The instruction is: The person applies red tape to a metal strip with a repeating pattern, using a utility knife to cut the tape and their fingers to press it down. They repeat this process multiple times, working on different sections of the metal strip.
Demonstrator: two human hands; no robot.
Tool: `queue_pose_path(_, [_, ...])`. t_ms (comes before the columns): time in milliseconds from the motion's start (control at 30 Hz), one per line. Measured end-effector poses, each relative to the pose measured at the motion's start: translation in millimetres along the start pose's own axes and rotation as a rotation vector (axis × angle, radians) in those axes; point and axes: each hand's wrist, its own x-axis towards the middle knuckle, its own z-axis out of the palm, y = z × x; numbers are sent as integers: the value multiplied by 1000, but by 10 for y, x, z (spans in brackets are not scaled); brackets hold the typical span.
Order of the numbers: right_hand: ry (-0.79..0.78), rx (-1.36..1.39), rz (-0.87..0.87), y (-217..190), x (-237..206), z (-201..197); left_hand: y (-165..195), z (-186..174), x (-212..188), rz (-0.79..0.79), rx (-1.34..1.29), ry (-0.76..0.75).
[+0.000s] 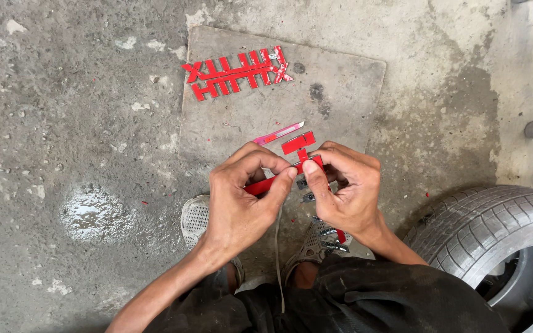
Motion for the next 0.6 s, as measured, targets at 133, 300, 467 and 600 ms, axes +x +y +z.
queue_pose_path(133, [-67, 77, 132, -26, 42, -42, -4, -19, 10, 23, -5, 27])
queue_pose_path(300, [-136, 123, 65, 5, 59, -70, -19, -46, -5, -14, -35, 16])
queue_pose_path(467, [-87, 135, 99, 78, -14, -1, -23, -53, -9, -2, -49, -6])
queue_pose_path(600, [-54, 185, 257, 74, -37, -10, -20, -70, 0, 33, -31, -17])
